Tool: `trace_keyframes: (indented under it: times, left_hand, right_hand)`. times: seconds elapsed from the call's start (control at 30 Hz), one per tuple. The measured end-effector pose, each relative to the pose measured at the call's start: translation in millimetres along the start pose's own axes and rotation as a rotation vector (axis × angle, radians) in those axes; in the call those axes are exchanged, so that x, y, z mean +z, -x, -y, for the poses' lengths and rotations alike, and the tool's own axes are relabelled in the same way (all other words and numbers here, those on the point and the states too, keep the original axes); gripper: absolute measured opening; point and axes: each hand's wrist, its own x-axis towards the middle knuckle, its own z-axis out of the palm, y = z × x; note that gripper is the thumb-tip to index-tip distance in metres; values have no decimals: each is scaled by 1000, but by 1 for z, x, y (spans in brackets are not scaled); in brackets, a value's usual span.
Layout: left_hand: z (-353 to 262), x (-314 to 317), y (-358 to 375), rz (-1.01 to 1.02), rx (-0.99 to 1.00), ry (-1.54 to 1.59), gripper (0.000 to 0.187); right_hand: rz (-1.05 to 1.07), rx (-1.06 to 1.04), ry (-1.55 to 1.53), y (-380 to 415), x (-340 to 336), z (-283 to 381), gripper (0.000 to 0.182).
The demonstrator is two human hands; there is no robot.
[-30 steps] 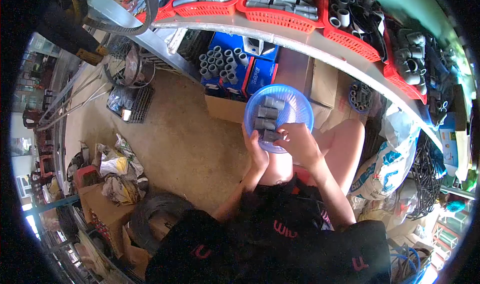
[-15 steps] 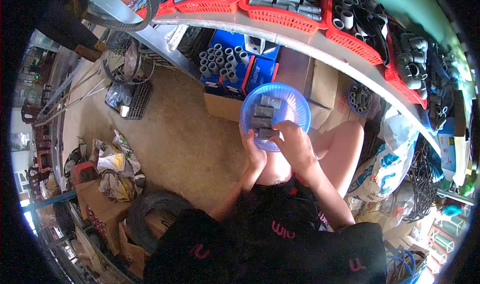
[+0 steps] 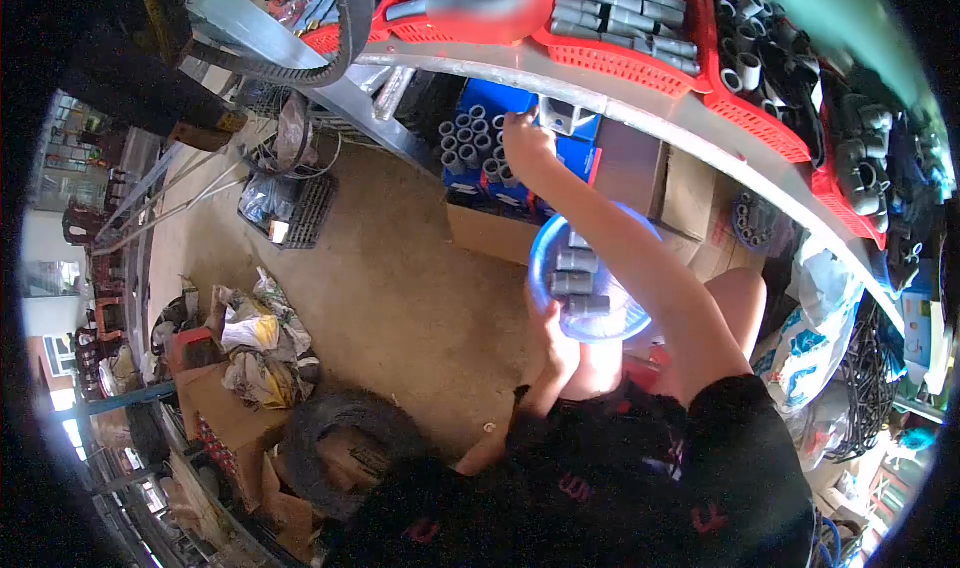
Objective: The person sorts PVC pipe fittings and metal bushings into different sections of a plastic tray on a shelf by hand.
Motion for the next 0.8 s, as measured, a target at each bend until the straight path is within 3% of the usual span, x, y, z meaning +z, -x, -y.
trace_keyframes:
  times: [0.07,0.13,0.2,0.23,0.33,0.37,0.4,0.5,0.6,0.63,0.8]
  left_hand:
    - [21,-25,2,-21,-50,-6,54]
    - [4,-5,5,-36,17,-59,54]
    - [7,-16,3,-16,-49,-29,54]
    - [0,-8,2,-14,-25,-50,54]
    - [-10,3,-1,-6,-28,-75,52]
    - [-10,4,0,-7,-39,-76,51]
    - [-6,-1,0,4,-53,-90,51]
    - [16,-24,4,0,-104,-100,50]
    - [18,-24,5,-54,-142,-54,52]
    - [20,-26,1,-37,-134,-27,52]
    - [-7,4,-2,0,23,-129,54]
  right_hand:
    - [75,45,-171,-25,14,-5,39]
    - [91,-24,12,-37,32,-10,40]
    - [76,-97,189,-52,61,-18,36]
    - [158,-28,-18,-52,56,-21,32]
    - [11,-70,-45,-49,70,-31,23]
    - [-193,-161,-3,-44,83,-37,14]
    - [-165,-168,97,-42,84,-38,12]
    - [-142,-116,147,-18,53,-37,7]
    - [68,-191,20,9,17,-37,8]
    - [109,-215,-19,18,2,-36,16]
    - [-136,-259,-102,67,-67,-39,16]
